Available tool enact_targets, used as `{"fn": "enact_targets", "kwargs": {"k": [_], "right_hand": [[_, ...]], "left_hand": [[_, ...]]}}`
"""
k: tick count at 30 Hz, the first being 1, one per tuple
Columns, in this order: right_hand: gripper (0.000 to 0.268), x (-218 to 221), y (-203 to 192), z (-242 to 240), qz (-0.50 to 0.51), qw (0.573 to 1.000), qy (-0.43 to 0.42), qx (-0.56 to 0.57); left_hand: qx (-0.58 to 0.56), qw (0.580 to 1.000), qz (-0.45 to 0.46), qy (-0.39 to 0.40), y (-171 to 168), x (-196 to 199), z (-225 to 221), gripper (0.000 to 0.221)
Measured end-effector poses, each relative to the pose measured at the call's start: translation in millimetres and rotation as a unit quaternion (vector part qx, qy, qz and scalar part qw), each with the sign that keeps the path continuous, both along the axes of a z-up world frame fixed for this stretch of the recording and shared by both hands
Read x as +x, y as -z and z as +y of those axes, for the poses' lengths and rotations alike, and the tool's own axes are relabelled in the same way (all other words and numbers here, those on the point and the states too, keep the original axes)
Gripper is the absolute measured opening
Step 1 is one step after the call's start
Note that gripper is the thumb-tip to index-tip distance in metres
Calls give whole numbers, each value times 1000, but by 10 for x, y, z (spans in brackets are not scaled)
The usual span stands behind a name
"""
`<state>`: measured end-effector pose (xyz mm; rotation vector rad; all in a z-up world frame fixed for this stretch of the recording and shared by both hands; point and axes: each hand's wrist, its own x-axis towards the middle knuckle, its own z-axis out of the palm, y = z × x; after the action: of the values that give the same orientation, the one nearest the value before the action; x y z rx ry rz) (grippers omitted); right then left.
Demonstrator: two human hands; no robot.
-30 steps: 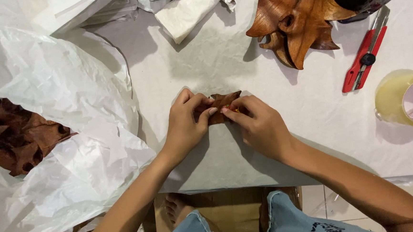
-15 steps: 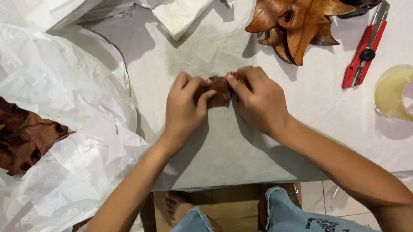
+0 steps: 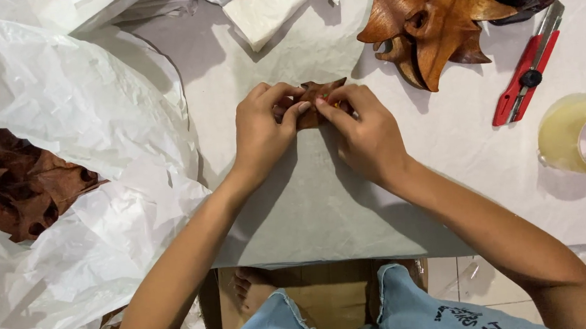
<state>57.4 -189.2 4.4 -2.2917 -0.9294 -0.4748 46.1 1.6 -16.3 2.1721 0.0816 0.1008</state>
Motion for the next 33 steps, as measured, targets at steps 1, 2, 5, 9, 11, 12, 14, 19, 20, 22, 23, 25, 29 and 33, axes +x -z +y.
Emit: {"fn": "enact_targets", "kwargs": {"k": [1,2,5,9,11,12,14,19,20,22,23,25,29,33], "right_hand": [[23,-8,2,-5,0,1000,0,0],[22,-20,7,-17,12,1000,0,-3],[21,-18,-20,-27,18,1000,1,-11],[20,123,129,-83,-30,999,17,-35],[20,166,154,-74,-31,999,22,-31],[19,192,161,-71,-30,999,28,-28],[17,199,140,-56,-35,998,36,-27],[13,298,82,-55,-49,997,46,26],[14,286,67,-49,-26,998,38,48],[15,270,101,-52,-1,997,30,70],[17,268,146,-65,13,997,29,71],[19,280,161,-73,34,996,27,72],[21,304,115,-110,46,996,5,72],[21,313,94,-121,36,997,-30,65]], "left_hand": [[0,1000,0,0,-14,7,3,15],[3,1000,-3,3,-26,11,1,14],[4,1000,-5,9,-43,30,4,14],[-1,1000,-1,4,-60,40,-6,13],[3,1000,0,2,-41,40,-5,12],[6,1000,3,2,-35,47,-6,13],[9,1000,-5,4,-62,31,-4,14],[8,1000,-19,-2,-105,18,-24,20],[3,1000,-19,-2,-87,-3,-21,19],[-2,1000,-17,-3,-66,-35,-11,19],[-9,1000,-21,2,-69,-44,-8,20],[-17,1000,-19,5,-58,-59,6,22],[-13,999,-40,28,-86,-108,-9,44],[-35,999,-14,-6,-183,-163,-44,43]]}}
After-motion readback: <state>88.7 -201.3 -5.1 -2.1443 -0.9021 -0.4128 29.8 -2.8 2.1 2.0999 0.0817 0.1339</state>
